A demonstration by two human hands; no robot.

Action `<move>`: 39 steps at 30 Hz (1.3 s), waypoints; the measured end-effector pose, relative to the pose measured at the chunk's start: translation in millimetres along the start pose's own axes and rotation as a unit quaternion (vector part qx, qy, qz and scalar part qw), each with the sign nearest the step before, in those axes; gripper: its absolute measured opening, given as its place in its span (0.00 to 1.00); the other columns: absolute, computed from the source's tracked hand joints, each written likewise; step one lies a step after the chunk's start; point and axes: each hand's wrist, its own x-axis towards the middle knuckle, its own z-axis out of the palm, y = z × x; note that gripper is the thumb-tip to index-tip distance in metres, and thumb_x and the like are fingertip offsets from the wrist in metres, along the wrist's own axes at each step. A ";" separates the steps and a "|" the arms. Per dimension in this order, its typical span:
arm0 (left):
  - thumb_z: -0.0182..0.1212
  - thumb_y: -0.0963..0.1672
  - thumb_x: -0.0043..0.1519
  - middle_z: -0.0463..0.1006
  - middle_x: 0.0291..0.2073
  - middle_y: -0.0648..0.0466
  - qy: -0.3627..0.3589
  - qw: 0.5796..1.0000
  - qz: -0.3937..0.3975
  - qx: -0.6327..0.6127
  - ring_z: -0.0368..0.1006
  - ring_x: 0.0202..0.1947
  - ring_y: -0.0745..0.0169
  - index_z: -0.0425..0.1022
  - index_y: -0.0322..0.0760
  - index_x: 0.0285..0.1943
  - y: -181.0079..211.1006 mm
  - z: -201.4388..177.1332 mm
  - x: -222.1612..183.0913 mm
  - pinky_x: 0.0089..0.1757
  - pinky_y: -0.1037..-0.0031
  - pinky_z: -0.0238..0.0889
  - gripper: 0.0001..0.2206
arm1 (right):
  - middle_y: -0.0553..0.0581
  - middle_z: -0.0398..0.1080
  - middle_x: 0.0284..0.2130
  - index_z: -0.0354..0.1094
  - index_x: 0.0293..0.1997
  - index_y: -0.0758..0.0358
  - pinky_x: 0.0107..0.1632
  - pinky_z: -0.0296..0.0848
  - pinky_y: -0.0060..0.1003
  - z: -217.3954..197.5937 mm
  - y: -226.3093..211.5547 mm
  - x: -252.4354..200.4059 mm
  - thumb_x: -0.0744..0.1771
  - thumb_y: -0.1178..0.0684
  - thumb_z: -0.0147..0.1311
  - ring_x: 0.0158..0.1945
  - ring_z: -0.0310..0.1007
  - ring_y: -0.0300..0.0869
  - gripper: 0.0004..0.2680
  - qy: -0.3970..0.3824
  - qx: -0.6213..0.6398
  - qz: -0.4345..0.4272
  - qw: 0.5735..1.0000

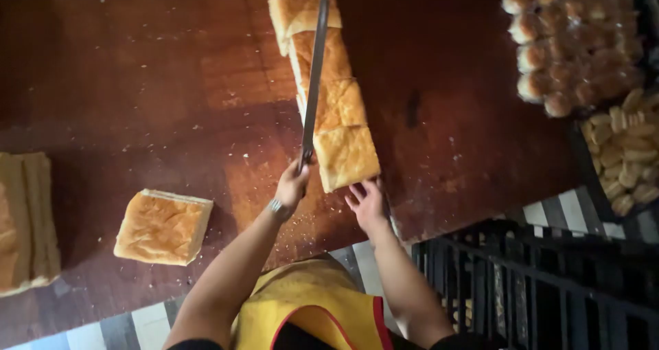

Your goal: Spread cream onto large sheets of bread and slice them into smaller portions.

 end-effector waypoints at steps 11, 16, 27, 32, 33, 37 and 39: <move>0.63 0.40 0.58 0.76 0.26 0.54 0.170 0.961 0.092 0.197 0.71 0.27 0.70 0.72 0.35 0.41 -66.3 -148.0 -229.7 0.32 0.74 0.68 0.06 | 0.49 0.72 0.41 0.69 0.51 0.64 0.49 0.73 0.30 10.2 205.8 72.3 0.63 0.69 0.52 0.44 0.71 0.36 0.13 -0.364 -0.321 -0.177 0.856; 0.63 0.45 0.61 0.76 0.22 0.48 0.268 0.935 -0.032 0.230 0.73 0.21 0.60 0.70 0.34 0.41 -48.6 -173.4 -285.1 0.29 0.66 0.66 0.09 | 0.56 0.70 0.57 0.65 0.63 0.64 0.59 0.72 0.37 186.3 167.7 -7.6 0.65 0.58 0.58 0.59 0.71 0.40 0.18 -0.411 -0.470 -0.112 0.773; 0.63 0.45 0.59 0.82 0.33 0.41 0.277 0.904 0.111 0.307 0.80 0.34 0.45 0.75 0.40 0.58 -66.5 -283.0 -364.0 0.36 0.61 0.72 0.17 | 0.58 0.71 0.58 0.64 0.65 0.63 0.65 0.63 0.37 220.1 226.2 -87.8 0.66 0.44 0.57 0.62 0.68 0.42 0.21 -0.305 -0.500 -0.151 0.796; 0.61 0.45 0.61 0.81 0.33 0.40 0.272 0.892 0.140 0.334 0.78 0.35 0.38 0.74 0.39 0.60 -75.1 -328.6 -380.7 0.37 0.57 0.71 0.18 | 0.57 0.71 0.57 0.61 0.66 0.64 0.51 0.70 0.37 161.6 281.2 -135.7 0.68 0.42 0.54 0.55 0.71 0.42 0.21 -0.258 -0.455 -0.138 0.841; 0.61 0.44 0.61 0.81 0.34 0.40 0.277 0.883 0.163 0.343 0.78 0.36 0.37 0.73 0.38 0.60 -78.0 -333.6 -380.5 0.37 0.56 0.71 0.18 | 0.54 0.68 0.56 0.56 0.67 0.60 0.41 0.71 0.37 152.1 291.8 -147.8 0.67 0.42 0.53 0.49 0.69 0.40 0.22 -0.172 -0.488 -0.108 0.849; 0.60 0.44 0.61 0.81 0.37 0.40 0.270 0.875 0.152 0.372 0.78 0.37 0.36 0.72 0.39 0.62 -76.3 -343.9 -377.1 0.39 0.54 0.71 0.19 | 0.61 0.64 0.55 0.52 0.64 0.65 0.38 0.72 0.37 144.5 340.8 -171.1 0.67 0.47 0.58 0.47 0.68 0.43 0.22 -0.224 -0.464 -0.095 0.852; 0.60 0.43 0.60 0.80 0.41 0.37 0.246 0.864 0.197 0.393 0.76 0.40 0.33 0.70 0.36 0.64 -78.3 -346.6 -371.9 0.41 0.52 0.70 0.21 | 0.61 0.62 0.56 0.54 0.67 0.61 0.39 0.71 0.37 151.3 348.2 -182.3 0.66 0.48 0.55 0.45 0.67 0.42 0.22 -0.371 -0.477 -0.044 0.796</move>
